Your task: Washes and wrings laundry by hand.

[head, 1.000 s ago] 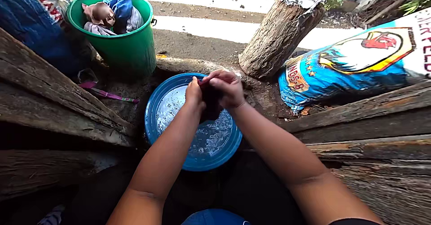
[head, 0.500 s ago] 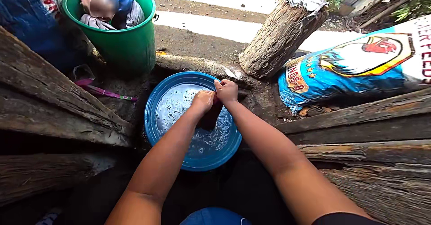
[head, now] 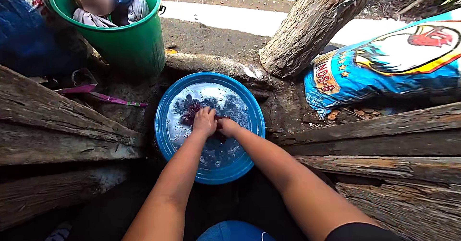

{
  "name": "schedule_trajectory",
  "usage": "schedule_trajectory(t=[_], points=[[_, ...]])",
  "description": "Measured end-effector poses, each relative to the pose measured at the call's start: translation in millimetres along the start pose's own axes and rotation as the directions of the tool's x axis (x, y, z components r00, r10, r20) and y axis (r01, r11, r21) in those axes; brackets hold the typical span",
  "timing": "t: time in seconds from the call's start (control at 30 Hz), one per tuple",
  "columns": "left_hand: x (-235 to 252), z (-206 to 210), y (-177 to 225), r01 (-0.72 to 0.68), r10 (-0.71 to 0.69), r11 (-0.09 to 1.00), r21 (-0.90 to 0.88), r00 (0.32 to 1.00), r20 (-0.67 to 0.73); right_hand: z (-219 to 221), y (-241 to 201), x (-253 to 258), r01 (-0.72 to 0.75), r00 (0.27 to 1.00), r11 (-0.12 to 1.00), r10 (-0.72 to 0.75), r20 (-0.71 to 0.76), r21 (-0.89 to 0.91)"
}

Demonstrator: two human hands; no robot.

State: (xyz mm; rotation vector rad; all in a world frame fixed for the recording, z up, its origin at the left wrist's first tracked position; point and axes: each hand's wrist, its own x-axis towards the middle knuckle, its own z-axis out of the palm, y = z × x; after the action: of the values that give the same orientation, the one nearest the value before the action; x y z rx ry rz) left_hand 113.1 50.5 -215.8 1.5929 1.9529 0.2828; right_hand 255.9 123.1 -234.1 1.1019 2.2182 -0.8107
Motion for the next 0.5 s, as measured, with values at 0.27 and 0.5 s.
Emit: schedule_trajectory(t=[0.27, 0.5], points=[[-15.2, 35.1, -46.1, 0.135, -0.201, 0.959, 0.25, 0.945, 0.259, 32.1, -3.7, -5.5, -0.166, 0.984, 0.935, 0.134, 0.119, 0.313], [-7.3, 14.4, -55.2, 0.262, -0.203, 0.947, -0.185, 0.936, 0.288, -91.3, -28.4, -65.1, 0.036, 0.992, 0.648, 0.069, -0.106, 0.761]])
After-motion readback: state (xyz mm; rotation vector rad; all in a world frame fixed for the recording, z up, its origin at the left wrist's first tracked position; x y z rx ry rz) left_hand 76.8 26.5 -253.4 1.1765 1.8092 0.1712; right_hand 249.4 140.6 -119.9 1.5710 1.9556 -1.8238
